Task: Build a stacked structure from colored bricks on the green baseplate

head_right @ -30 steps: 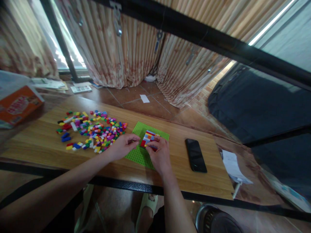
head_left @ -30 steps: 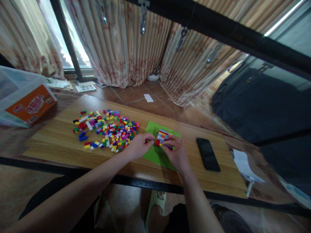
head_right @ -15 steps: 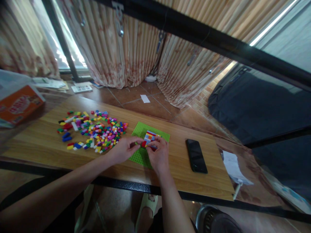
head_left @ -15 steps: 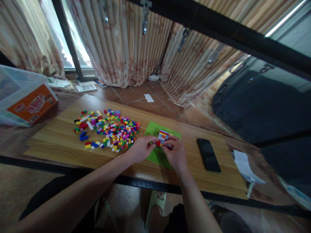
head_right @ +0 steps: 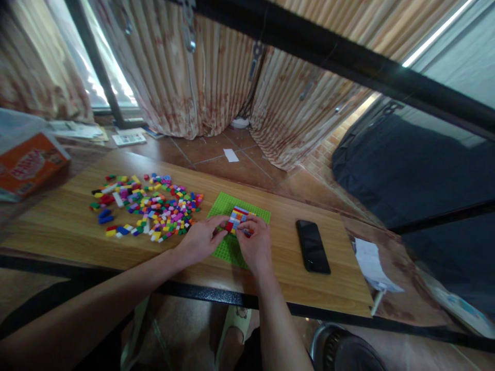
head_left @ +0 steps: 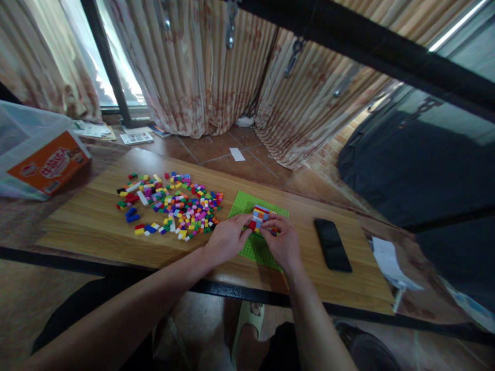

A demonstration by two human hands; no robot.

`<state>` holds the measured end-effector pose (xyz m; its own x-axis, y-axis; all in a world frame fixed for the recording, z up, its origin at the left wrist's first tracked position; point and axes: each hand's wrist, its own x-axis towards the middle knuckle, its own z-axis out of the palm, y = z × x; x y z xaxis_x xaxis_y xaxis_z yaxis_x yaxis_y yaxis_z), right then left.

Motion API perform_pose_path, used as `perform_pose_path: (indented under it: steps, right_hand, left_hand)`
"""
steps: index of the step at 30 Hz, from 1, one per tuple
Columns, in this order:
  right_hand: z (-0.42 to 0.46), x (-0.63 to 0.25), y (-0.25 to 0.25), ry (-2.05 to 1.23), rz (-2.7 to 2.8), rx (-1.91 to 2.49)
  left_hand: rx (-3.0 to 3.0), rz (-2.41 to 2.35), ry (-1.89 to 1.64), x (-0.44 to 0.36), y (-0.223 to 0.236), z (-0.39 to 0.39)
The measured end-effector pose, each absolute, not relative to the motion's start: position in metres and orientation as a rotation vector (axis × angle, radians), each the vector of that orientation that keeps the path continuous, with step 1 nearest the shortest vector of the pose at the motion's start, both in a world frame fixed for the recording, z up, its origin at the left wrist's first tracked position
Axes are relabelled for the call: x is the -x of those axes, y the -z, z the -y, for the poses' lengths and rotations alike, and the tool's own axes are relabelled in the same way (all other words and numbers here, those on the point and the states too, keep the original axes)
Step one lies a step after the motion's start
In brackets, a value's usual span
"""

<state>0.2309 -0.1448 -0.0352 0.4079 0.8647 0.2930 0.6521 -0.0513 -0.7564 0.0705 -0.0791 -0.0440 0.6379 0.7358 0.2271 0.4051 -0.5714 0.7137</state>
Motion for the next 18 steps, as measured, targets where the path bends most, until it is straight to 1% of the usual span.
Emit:
perform_pose_path:
  steps: [7,18]
  right_hand:
    - [0.1419,-0.2303,0.0376,-0.313,1.287,1.783]
    - [0.1369,-0.2242,0.0384,-0.289,1.231,1.860]
  left_hand:
    - [-2.222,-0.991,-0.659,-0.0774,0.0404,0.0786]
    - [-2.348,-1.020,-0.605,-0.0795,0.0419,0.0809]
